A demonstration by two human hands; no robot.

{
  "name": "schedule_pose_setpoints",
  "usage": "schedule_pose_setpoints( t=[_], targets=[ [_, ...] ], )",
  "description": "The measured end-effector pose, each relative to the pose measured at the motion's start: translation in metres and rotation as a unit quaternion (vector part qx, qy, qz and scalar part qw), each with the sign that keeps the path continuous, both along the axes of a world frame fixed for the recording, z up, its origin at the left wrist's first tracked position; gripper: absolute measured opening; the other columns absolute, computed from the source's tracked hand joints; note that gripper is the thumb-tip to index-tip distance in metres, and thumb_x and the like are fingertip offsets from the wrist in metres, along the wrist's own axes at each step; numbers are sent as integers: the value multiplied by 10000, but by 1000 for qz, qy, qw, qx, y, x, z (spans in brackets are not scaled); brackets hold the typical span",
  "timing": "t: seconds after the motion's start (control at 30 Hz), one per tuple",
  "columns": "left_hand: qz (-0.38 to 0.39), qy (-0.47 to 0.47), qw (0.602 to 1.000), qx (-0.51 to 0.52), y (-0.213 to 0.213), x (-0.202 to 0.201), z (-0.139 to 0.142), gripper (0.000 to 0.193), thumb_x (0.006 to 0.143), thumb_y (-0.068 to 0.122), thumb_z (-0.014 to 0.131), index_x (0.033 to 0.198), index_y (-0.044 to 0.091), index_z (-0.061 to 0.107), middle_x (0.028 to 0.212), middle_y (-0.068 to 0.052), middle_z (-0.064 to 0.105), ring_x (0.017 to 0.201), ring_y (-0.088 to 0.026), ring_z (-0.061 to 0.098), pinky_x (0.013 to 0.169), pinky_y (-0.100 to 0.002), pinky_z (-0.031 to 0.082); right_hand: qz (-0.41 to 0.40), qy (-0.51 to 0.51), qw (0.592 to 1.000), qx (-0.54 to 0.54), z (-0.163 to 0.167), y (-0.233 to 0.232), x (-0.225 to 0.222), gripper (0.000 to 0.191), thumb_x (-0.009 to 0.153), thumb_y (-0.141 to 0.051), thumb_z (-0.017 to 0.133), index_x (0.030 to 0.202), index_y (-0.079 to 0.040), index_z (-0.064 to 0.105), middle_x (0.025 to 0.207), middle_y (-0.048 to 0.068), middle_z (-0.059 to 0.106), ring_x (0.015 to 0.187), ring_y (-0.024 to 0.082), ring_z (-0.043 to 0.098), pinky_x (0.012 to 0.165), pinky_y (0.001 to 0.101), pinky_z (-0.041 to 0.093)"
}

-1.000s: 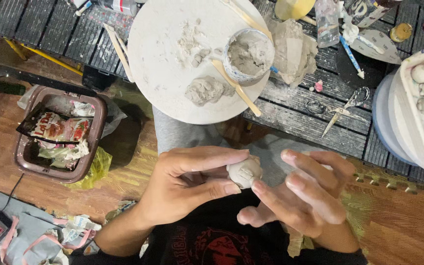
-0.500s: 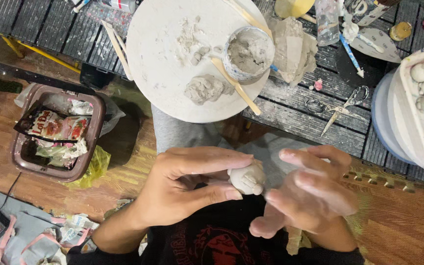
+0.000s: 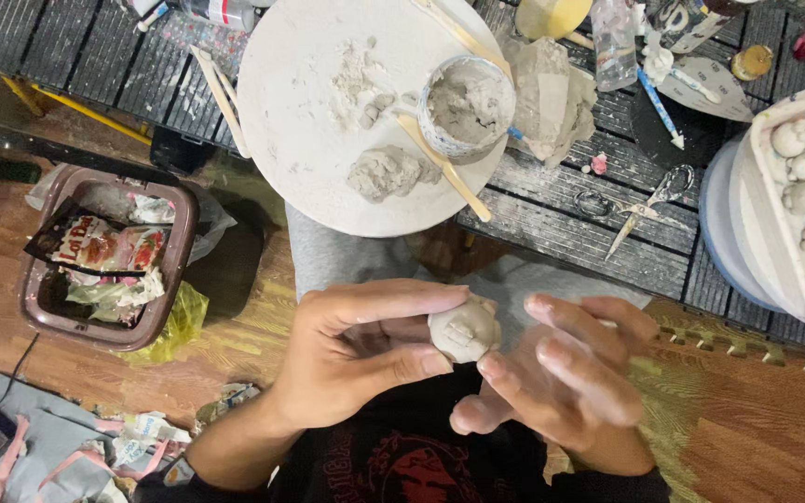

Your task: The person shapes a small lump of clay into a rounded form using a wooden modeling tool and their fingers. They repeatedly smooth and refine the surface, occasionally adding small pieces of clay to build up the shape.

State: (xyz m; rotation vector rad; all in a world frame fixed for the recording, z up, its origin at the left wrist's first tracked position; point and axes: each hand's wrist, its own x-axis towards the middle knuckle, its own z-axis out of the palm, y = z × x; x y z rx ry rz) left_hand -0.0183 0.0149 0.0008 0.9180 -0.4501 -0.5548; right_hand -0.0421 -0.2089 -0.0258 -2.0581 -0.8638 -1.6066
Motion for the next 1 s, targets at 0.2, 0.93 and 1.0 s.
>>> schedule_pose_setpoints(
  t=[0.2, 0.93, 1.0],
  targets=[
    [-8, 15, 999, -42, -2, -2, -6, 417, 972, -138, 715, 1367, -24, 643, 1455, -253, 619, 1320, -332, 670, 1116, -445, 617, 189, 164, 937, 245, 0, 15, -3, 257, 809, -344, 857, 973, -194, 728, 1332, 22, 557, 1122, 192, 631, 921, 368, 556],
    [-152, 143, 970, -126, -4, 14, -8, 476, 1108, 30, 565, 1561, -68, 456, 1529, -263, 541, 1231, -300, 664, 1085, -424, 568, 132, 222, 897, 359, -17, -5, -21, 188, 878, -250, 835, 976, -119, 742, 1298, 87, 621, 1158, 230, 655, 927, 361, 617],
    [-155, 152, 970, -105, -3, 15, -8, 480, 1112, 72, 547, 1560, -67, 444, 1563, -269, 522, 1225, -305, 670, 1076, -438, 583, 57, 243, 908, 335, -25, -34, -23, 122, 949, -166, 795, 1012, -76, 743, 1257, 100, 664, 1106, 217, 681, 887, 327, 618]
  ],
)
